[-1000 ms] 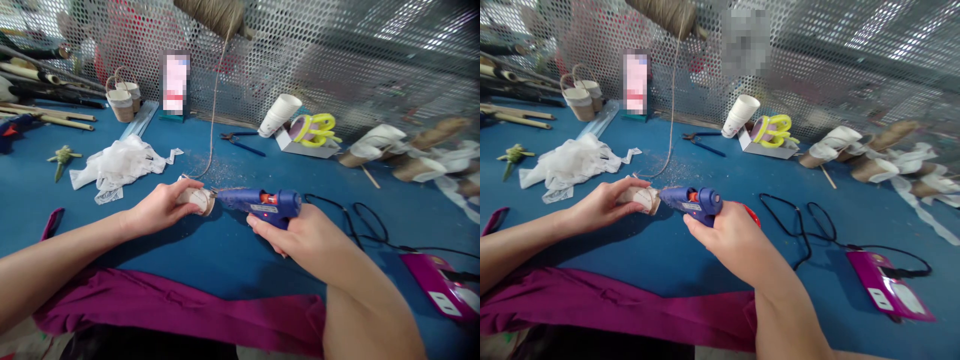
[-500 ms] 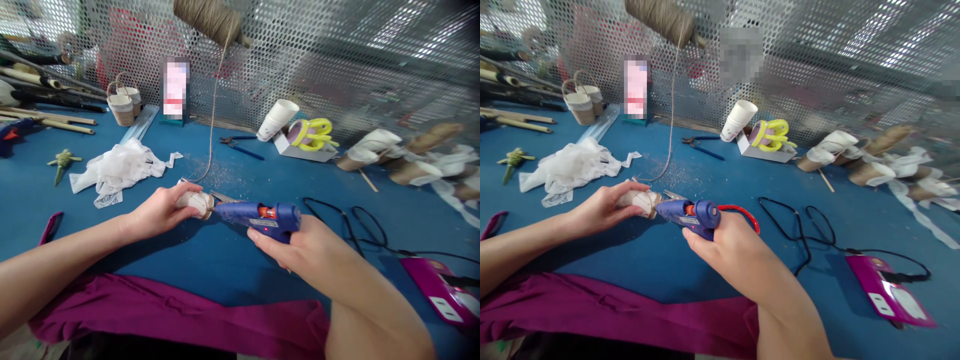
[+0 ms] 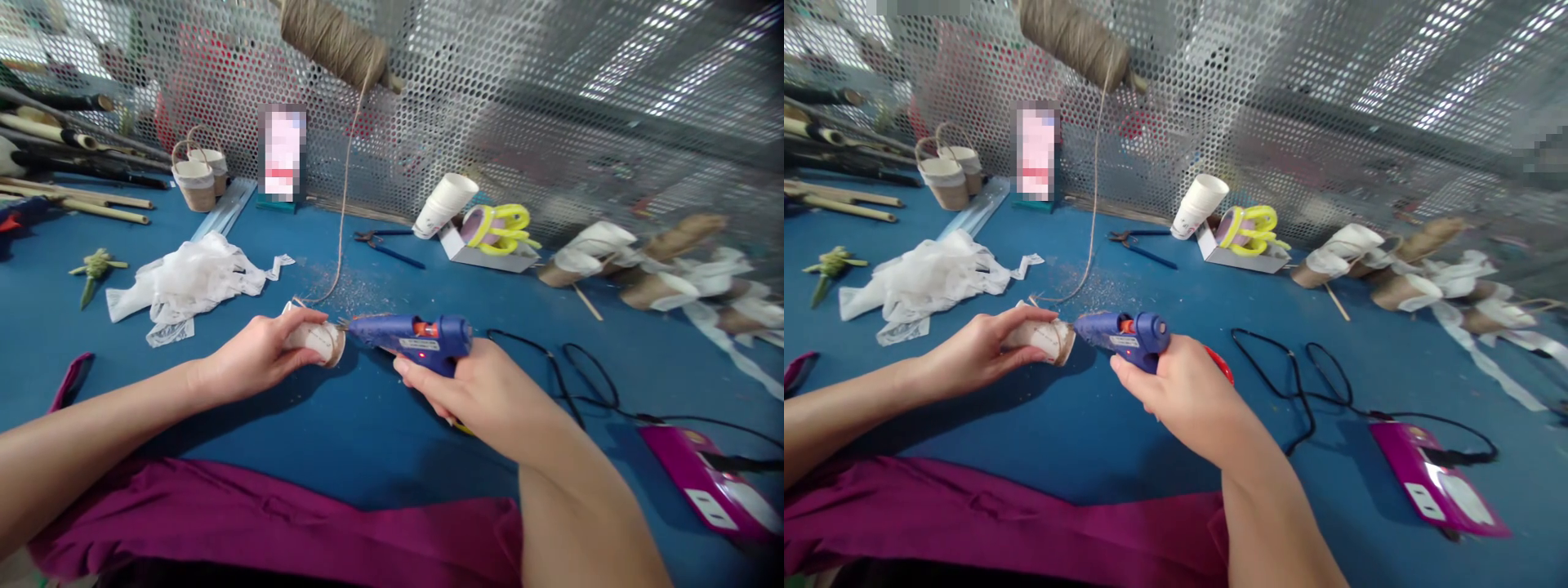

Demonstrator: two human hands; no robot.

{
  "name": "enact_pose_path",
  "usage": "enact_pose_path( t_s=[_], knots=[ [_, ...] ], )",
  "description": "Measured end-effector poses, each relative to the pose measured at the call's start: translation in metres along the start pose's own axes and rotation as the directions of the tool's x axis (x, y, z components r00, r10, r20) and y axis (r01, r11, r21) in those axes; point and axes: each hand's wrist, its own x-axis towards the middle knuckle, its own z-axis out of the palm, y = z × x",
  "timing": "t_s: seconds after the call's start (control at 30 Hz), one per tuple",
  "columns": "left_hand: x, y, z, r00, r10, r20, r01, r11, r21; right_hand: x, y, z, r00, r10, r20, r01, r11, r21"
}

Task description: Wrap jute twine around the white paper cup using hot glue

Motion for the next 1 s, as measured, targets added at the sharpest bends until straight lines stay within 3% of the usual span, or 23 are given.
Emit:
enact_pose_path(
  t_s=[0.4,0.73,1.0],
  knots=[
    [0.002,0.0,-0.002,1.0,-0.017,-0.016,0.016,0.999,-0.042,-0.005,0.0,-0.002,0.999,-0.018,0.041,0.016,0.999,0.03],
    [0.003,-0.002,-0.002,0.999,-0.046,-0.01,0.046,0.998,-0.044,-0.009,0.009,0.0,0.984,-0.173,0.035,0.176,0.978,-0.114],
    [0.002,0.0,-0.002,1.0,-0.02,0.005,0.02,0.999,-0.026,-0.007,0.001,-0.002,0.998,-0.068,0.01,0.069,0.993,-0.1]
  ],
)
